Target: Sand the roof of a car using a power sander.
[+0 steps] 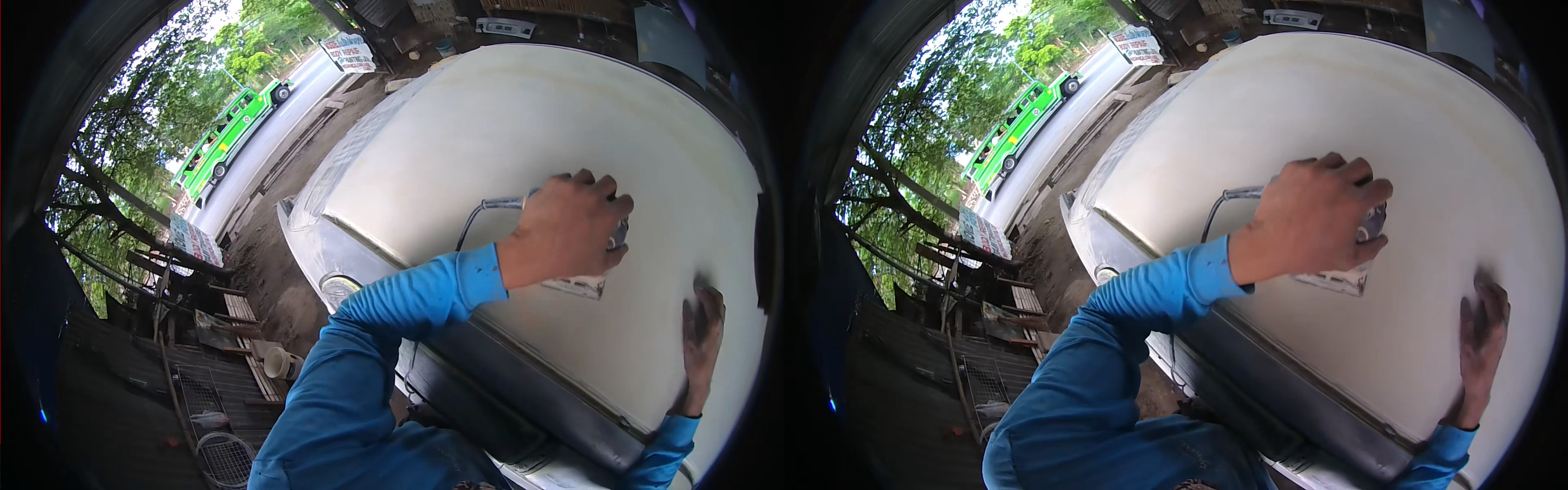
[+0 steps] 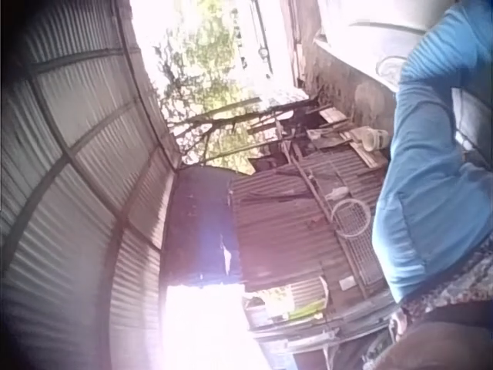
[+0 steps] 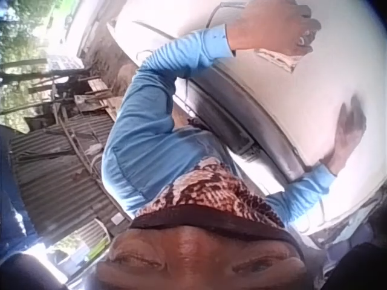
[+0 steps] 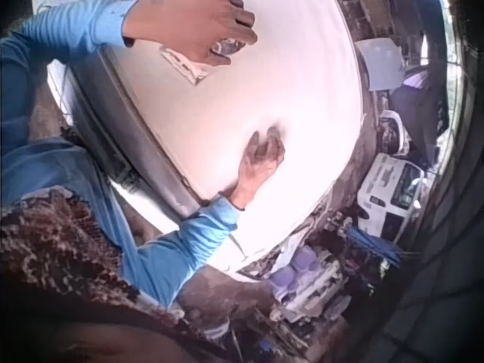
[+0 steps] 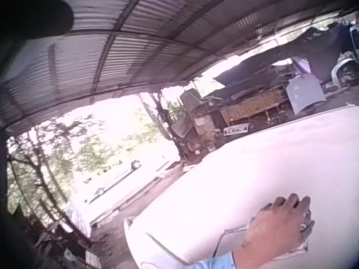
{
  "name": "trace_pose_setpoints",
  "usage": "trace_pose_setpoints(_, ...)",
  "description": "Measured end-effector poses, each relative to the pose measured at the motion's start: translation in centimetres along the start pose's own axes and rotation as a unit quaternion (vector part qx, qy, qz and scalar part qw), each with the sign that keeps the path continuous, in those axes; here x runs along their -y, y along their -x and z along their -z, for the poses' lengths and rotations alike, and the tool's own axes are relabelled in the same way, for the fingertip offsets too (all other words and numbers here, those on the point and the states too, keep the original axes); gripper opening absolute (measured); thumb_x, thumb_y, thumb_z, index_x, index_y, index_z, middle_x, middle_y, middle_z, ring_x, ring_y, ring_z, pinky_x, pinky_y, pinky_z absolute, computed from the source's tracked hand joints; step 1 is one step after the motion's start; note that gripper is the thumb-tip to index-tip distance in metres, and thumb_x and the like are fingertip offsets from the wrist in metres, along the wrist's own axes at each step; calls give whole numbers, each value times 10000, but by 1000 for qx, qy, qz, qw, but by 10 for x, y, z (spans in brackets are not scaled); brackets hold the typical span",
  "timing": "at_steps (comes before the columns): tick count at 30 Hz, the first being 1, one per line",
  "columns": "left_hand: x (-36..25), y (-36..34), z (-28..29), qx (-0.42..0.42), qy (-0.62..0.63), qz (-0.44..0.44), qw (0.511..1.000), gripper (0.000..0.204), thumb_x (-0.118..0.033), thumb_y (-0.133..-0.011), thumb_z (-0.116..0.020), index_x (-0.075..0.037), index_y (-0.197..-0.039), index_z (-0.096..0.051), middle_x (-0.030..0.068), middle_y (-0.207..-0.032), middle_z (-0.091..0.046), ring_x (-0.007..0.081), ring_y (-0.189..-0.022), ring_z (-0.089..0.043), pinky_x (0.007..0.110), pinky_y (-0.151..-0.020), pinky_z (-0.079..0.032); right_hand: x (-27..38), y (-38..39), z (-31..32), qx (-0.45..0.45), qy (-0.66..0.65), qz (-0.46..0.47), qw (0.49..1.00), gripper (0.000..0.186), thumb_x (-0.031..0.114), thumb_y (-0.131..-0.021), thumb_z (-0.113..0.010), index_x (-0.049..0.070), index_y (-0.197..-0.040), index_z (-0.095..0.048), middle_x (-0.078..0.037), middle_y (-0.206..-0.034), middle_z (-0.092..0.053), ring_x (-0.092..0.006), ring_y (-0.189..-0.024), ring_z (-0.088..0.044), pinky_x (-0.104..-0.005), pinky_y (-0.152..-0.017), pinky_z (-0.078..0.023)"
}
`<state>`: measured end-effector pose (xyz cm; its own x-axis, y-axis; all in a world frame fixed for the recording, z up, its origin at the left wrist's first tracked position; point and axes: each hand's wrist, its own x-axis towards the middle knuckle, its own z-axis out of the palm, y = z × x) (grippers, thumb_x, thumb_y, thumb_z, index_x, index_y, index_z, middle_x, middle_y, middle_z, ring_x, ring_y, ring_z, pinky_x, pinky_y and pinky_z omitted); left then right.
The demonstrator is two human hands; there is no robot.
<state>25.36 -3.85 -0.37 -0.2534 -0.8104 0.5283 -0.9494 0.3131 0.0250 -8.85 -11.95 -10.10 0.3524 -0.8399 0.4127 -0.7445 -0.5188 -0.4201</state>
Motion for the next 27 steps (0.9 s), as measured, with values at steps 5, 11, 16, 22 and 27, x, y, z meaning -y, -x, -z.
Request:
trace_pose_setpoints(5, 35, -102, -62, 8, -33, 35, 999, 419, -445, -777, -686, -119, -1039, -712, 83, -988, -700, 296, -909, -695, 418, -766, -574, 17, -1, 5, -24, -29, 29, 999, 306, 2, -868, -668, -21, -1167, -610, -197, -1247, -577, -377, -1170, -550, -423, -1021, -440)
trace_pose_setpoints(11, 62, -216, -122, 84, -73, 96, 989, 522, -543, -809, -636, -217, -1212, -706, 78, -1153, -728, 278, -1029, -706, 446, -865, -569, 29, -5, 7, -40, -34, 35, 998, 329, 0, -801, -711, -1, -1116, -617, -181, -1138, -601, -381, -1049, -575, -435, -905, -481)
trace_pose_setpoints(16, 80, -258, -146, 74, -72, 111, 988, 557, -537, -811, -640, -209, -1258, -689, 113, -1182, -720, 307, -1062, -700, 447, -912, -553, 30, -3, 8, -51, -65, 10, 997, 347, 49, -776, -731, -9, -1106, -642, -176, -1114, -616, -383, -1029, -577, -440, -894, -488)
trace_pose_setpoints(22, 79, -215, -118, 72, -92, 111, 987, 561, -546, -804, -664, -196, -1241, -690, 106, -1134, -735, 328, -1022, -707, 452, -903, -551, 27, -1, 7, -54, -21, 27, 998, 360, 60, -772, -750, 2, -1106, -628, -171, -1092, -615, -384, -1007, -583, -444, -891, -485)
trace_pose_setpoints(27, 46, -118, -62, 29, -18, 34, 999, 415, -414, -786, -748, -159, -1111, -714, 68, -1035, -744, 305, -921, -716, 406, -794, -559, 19, 2, 3, -83, -41, 61, 994, 342, 62, -787, -752, 11, -1098, -619, -169, -1069, -609, -385, -989, -587, -447, -877, -487)
